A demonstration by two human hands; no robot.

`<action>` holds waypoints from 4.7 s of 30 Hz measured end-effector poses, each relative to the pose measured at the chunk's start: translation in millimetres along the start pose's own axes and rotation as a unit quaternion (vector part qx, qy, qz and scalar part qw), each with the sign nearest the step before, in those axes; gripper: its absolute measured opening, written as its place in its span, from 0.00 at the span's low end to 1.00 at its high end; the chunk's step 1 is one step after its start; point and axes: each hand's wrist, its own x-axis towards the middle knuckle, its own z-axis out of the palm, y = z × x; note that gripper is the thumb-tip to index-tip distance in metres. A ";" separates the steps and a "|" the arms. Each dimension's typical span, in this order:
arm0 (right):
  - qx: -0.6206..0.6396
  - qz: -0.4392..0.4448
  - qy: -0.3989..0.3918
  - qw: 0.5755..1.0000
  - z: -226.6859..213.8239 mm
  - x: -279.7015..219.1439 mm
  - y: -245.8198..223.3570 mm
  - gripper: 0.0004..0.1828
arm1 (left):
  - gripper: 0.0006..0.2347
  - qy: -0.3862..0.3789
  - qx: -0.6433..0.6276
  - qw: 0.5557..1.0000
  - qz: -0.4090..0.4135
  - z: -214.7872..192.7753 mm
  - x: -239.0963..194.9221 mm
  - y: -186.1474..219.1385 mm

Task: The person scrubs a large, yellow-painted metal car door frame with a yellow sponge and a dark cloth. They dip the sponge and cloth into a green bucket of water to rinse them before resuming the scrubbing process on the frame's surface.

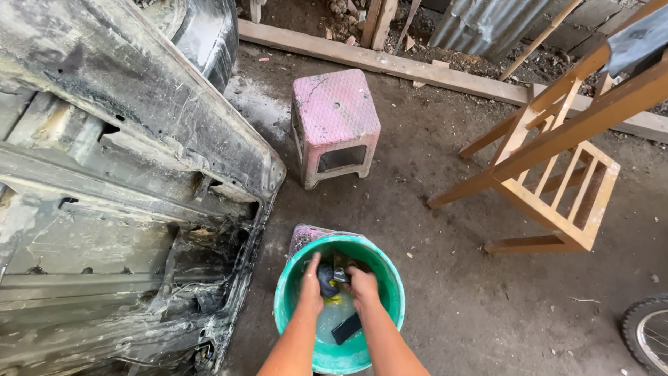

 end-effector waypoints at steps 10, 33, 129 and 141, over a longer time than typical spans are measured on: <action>0.104 0.000 -0.079 0.991 -5.9 -8.9 -6.7 0.10 | 0.23 -0.019 0.207 0.967 0.149 -35.4 59.5 -33.7; -0.210 -0.147 0.062 0.965 -26.8 110.1 94.6 0.21 | 0.27 0.093 0.361 0.898 0.233 -63.1 95.6 -58.6; 0.062 -0.578 -0.509 0.634 593.4 -781.6 274.2 0.13 | 0.19 0.531 0.614 0.204 0.547 -518.6 -655.9 500.5; -0.014 -0.754 -0.418 0.506 568.1 -809.7 267.0 0.07 | 0.19 0.705 0.449 0.204 0.510 -671.4 -810.2 383.1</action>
